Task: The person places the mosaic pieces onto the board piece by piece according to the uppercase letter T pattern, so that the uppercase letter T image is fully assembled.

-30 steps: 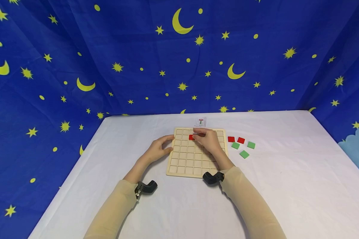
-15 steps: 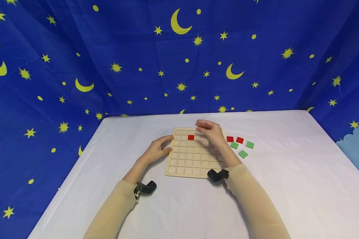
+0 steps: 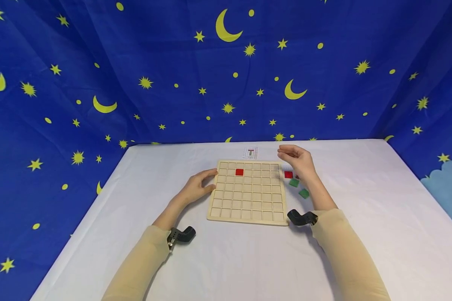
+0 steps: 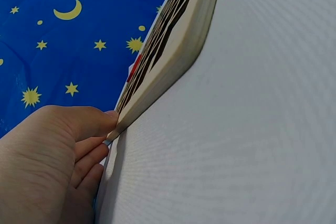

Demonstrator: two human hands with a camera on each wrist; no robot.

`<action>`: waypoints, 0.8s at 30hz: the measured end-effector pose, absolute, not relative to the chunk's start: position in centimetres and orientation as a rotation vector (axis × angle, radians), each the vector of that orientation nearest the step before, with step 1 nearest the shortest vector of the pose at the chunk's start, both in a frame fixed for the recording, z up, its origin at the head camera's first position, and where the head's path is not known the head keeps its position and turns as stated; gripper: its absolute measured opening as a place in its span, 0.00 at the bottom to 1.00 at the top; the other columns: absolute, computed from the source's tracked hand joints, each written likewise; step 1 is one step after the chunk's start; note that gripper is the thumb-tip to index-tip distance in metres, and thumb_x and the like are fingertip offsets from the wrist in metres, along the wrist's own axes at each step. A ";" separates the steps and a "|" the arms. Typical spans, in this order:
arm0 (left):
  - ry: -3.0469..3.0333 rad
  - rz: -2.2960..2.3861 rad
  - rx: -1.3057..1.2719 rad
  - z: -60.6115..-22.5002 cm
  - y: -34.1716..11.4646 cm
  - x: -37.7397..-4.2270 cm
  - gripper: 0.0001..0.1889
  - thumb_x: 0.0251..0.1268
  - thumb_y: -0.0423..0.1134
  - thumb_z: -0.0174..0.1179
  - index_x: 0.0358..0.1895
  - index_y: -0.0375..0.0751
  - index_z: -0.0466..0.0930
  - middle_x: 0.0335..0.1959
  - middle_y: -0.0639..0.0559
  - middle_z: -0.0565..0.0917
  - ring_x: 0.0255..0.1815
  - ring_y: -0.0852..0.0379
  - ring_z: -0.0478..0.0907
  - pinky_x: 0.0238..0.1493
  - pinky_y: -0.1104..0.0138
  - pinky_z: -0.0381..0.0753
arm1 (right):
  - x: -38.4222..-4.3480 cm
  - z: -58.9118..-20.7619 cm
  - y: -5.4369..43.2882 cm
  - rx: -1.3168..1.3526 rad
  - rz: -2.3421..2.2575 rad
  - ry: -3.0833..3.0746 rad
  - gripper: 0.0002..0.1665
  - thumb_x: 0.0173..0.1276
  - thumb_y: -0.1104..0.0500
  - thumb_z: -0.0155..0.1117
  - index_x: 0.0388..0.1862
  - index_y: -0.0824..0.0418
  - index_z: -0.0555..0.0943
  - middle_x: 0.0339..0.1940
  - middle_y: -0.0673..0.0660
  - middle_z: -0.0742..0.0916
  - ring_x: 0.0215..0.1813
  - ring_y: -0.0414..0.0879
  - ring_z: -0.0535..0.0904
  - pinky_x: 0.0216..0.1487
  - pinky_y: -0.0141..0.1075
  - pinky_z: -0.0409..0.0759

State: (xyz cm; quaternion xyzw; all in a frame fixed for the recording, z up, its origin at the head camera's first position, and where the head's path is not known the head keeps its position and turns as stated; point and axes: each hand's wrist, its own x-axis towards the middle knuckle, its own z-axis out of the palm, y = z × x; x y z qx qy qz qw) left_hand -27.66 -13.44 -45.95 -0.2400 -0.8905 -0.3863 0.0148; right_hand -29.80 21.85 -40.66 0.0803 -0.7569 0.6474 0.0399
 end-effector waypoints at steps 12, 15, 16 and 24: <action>-2.761 -1.206 -0.758 -46.1 -13.7 -27.8 0.28 0.61 0.33 0.62 0.65 0.35 0.68 0.63 0.44 0.72 0.67 0.48 0.64 0.69 0.61 0.59 | -29.0 -43.0 27.4 -0.005 1.736 -2.435 0.36 0.63 0.44 0.65 0.62 0.65 0.73 0.46 0.42 0.84 0.49 0.31 0.77 0.55 0.27 0.74; -2.757 -1.203 -0.765 -46.1 -13.6 -27.8 0.28 0.61 0.33 0.63 0.65 0.34 0.68 0.64 0.44 0.72 0.67 0.49 0.64 0.69 0.62 0.60 | -28.5 -43.3 27.9 -0.034 1.719 -2.439 0.35 0.63 0.45 0.65 0.61 0.67 0.74 0.42 0.38 0.83 0.45 0.29 0.77 0.48 0.21 0.74; -2.757 -1.203 -0.766 -46.0 -13.6 -27.7 0.28 0.61 0.33 0.62 0.65 0.34 0.68 0.64 0.44 0.72 0.67 0.49 0.64 0.69 0.61 0.59 | -28.3 -43.3 28.1 -0.022 1.705 -2.448 0.35 0.64 0.46 0.64 0.61 0.68 0.73 0.42 0.38 0.83 0.45 0.28 0.77 0.47 0.20 0.74; -2.751 -1.198 -0.772 -46.1 -13.5 -27.8 0.28 0.61 0.33 0.63 0.65 0.34 0.68 0.63 0.44 0.72 0.67 0.49 0.64 0.69 0.61 0.60 | -27.3 -44.0 28.6 -0.089 1.525 -2.547 0.30 0.68 0.49 0.61 0.60 0.69 0.73 0.46 0.48 0.83 0.43 0.28 0.75 0.44 0.19 0.73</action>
